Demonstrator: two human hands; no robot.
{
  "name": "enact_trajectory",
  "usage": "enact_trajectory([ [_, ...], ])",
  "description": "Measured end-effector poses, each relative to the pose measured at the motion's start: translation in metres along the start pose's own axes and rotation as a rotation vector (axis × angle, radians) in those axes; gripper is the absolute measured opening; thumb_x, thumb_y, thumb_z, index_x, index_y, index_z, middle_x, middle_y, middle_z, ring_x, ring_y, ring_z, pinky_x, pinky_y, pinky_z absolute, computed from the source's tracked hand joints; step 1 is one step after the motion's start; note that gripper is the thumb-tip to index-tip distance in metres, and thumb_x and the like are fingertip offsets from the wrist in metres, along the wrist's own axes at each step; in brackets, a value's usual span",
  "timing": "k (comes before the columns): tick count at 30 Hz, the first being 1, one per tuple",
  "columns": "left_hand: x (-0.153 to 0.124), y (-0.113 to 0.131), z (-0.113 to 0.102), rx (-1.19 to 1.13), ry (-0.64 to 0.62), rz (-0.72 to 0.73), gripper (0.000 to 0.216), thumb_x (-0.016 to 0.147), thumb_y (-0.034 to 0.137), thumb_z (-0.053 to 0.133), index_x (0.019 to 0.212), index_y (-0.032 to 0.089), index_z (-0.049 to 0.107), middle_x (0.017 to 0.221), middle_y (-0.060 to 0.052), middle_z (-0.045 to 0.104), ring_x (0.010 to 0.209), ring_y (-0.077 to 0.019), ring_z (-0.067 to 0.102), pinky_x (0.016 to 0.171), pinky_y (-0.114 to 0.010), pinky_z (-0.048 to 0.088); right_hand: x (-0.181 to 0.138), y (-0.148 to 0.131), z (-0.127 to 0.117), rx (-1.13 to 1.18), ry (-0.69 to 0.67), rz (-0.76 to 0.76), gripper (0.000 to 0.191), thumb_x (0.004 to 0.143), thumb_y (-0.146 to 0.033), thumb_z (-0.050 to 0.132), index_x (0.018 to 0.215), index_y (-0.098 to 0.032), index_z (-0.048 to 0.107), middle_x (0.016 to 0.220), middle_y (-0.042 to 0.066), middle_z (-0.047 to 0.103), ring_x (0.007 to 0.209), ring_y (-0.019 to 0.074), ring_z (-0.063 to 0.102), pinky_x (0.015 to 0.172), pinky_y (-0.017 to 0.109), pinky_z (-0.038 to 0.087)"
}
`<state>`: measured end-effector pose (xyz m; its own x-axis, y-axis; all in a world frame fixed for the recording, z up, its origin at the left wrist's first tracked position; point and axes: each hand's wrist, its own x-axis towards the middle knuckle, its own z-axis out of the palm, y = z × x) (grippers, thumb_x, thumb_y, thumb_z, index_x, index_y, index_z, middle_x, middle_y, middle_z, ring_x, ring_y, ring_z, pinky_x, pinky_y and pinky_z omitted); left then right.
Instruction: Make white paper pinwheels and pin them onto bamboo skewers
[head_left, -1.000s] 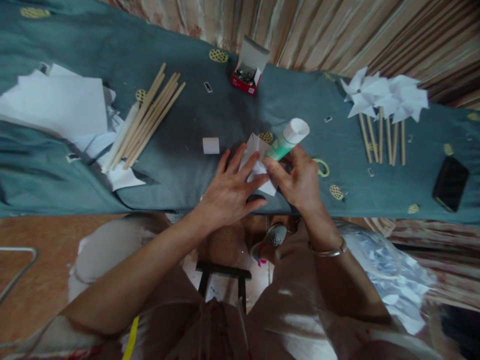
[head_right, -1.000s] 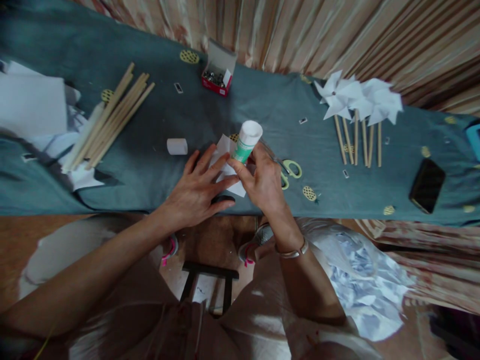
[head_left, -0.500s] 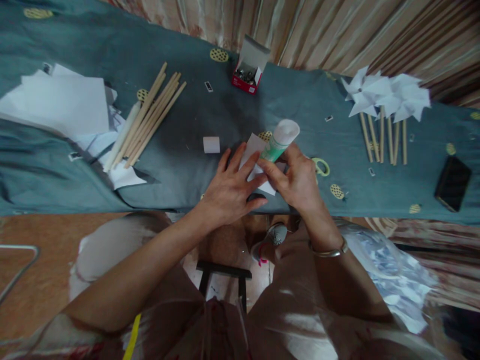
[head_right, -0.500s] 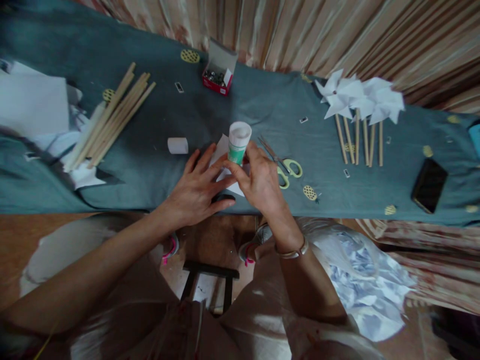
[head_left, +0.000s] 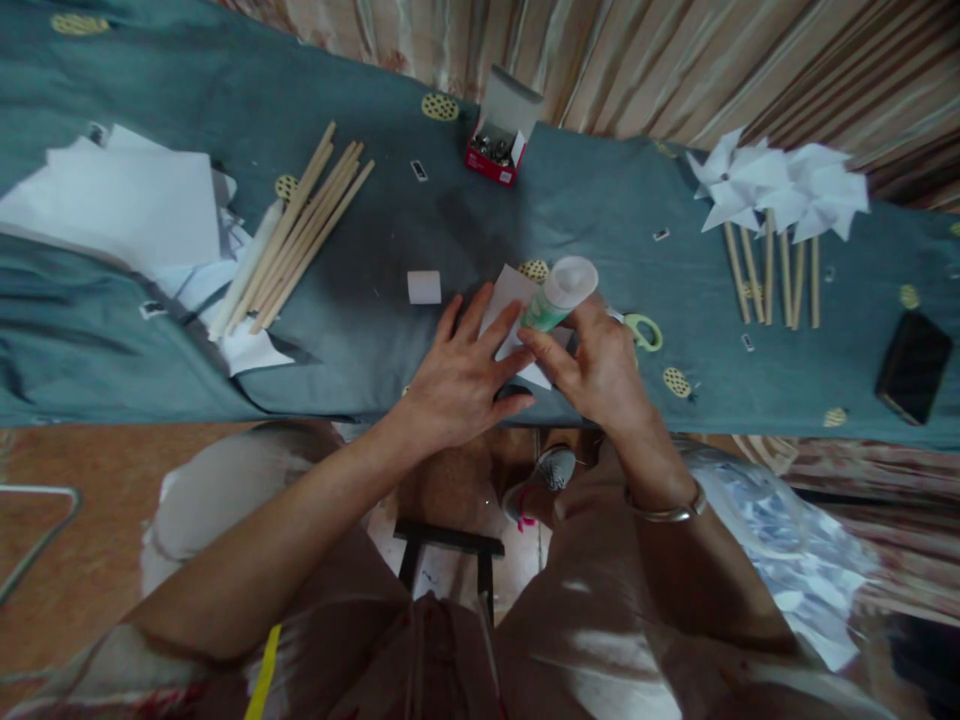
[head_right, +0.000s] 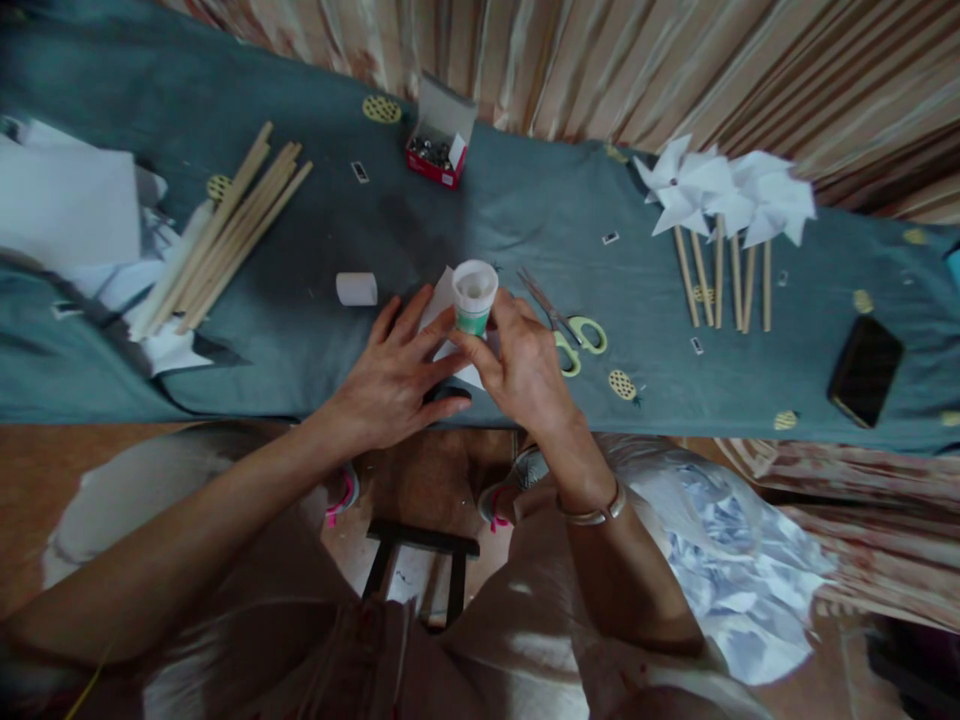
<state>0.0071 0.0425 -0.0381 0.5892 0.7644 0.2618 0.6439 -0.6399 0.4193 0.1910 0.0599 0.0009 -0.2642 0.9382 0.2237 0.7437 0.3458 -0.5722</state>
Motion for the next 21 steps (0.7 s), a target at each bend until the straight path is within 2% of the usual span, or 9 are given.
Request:
enact_trajectory([
  [4, -0.0006, -0.0007, 0.0016, -0.008, 0.008, -0.001, 0.048, 0.087, 0.057, 0.057, 0.124, 0.027, 0.060, 0.153, -0.009, 0.041, 0.146, -0.0412, 0.021, 0.114, -0.067, 0.019, -0.0015, 0.0028, -0.0010, -0.021, -0.012, 0.007, 0.017, 0.089, -0.044, 0.057, 0.098, -0.029, 0.057, 0.084, 0.004, 0.062, 0.080, 0.0232, 0.062, 0.076, 0.039, 0.051],
  [9, -0.0004, -0.0007, 0.0017, -0.013, -0.005, -0.010, 0.049, 0.087, 0.058, 0.056, 0.127, 0.029, 0.058, 0.155, -0.009, 0.039, 0.147, -0.0410, 0.019, 0.114, -0.067, 0.018, -0.0022, 0.0046, -0.0023, -0.053, -0.005, 0.014, 0.028, 0.090, -0.050, 0.053, 0.098, -0.024, 0.057, 0.084, 0.005, 0.064, 0.076, 0.0211, 0.062, 0.073, 0.037, 0.052],
  [21, -0.0013, -0.0028, 0.0040, -0.020, 0.010, -0.008, 0.053, 0.087, 0.058, 0.056, 0.134, 0.034, 0.053, 0.155, -0.007, 0.038, 0.147, -0.0395, 0.018, 0.114, -0.066, 0.018, -0.0031, 0.0094, -0.0029, 0.057, 0.003, 0.084, 0.017, 0.088, -0.043, 0.061, 0.095, -0.028, 0.057, 0.087, 0.003, 0.069, 0.078, 0.0226, 0.067, 0.072, 0.038, 0.053],
])
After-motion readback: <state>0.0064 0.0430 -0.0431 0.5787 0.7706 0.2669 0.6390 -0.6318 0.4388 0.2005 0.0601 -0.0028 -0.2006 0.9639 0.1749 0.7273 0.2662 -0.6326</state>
